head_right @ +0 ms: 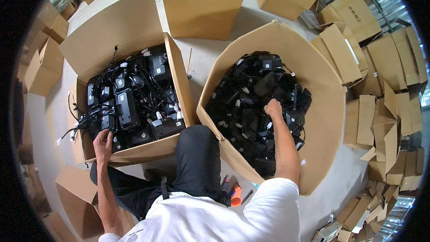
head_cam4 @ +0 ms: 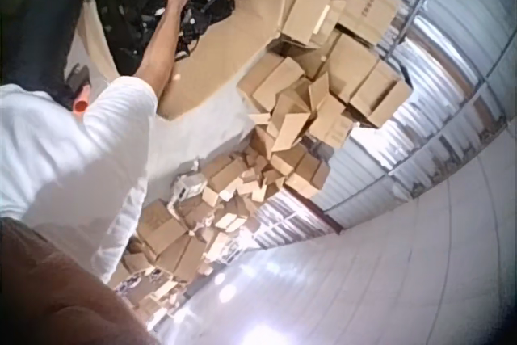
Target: The person sorts electronic display units with wiring by hand, transferring them from one cardboard box to another.
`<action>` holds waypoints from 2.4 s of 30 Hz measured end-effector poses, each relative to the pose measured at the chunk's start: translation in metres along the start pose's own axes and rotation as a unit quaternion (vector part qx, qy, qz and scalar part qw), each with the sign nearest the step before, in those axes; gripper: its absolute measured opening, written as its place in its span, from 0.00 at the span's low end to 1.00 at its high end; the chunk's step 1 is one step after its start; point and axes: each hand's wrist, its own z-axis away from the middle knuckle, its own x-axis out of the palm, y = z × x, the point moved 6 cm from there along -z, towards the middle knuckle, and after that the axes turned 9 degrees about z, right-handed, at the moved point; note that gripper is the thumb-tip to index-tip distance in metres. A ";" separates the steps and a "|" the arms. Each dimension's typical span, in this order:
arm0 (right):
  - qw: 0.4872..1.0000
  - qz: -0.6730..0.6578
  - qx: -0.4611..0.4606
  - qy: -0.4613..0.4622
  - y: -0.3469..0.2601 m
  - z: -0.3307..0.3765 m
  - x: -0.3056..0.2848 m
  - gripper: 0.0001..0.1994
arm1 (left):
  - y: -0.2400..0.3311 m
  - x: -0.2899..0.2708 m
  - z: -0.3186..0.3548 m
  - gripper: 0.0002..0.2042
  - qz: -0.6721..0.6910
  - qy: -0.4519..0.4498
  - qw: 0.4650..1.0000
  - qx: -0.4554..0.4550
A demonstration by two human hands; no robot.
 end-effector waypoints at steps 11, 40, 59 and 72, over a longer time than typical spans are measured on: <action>0.992 0.084 0.089 0.044 -0.011 -0.006 0.006 0.21 | -0.011 0.006 -0.003 0.12 -0.016 -0.013 0.999 -0.025; 0.616 -0.634 -0.455 0.110 -0.168 0.351 -0.293 0.37 | 0.156 0.037 0.048 0.18 0.421 -0.075 0.898 0.105; 0.663 -0.591 -0.424 -0.175 -0.333 0.453 -0.137 0.35 | 0.095 0.004 0.082 0.24 0.793 0.026 0.595 -0.125; 0.696 0.173 -0.696 -0.037 -0.401 0.531 -0.224 0.42 | 0.109 -0.011 0.082 0.24 0.554 -0.134 0.822 -0.021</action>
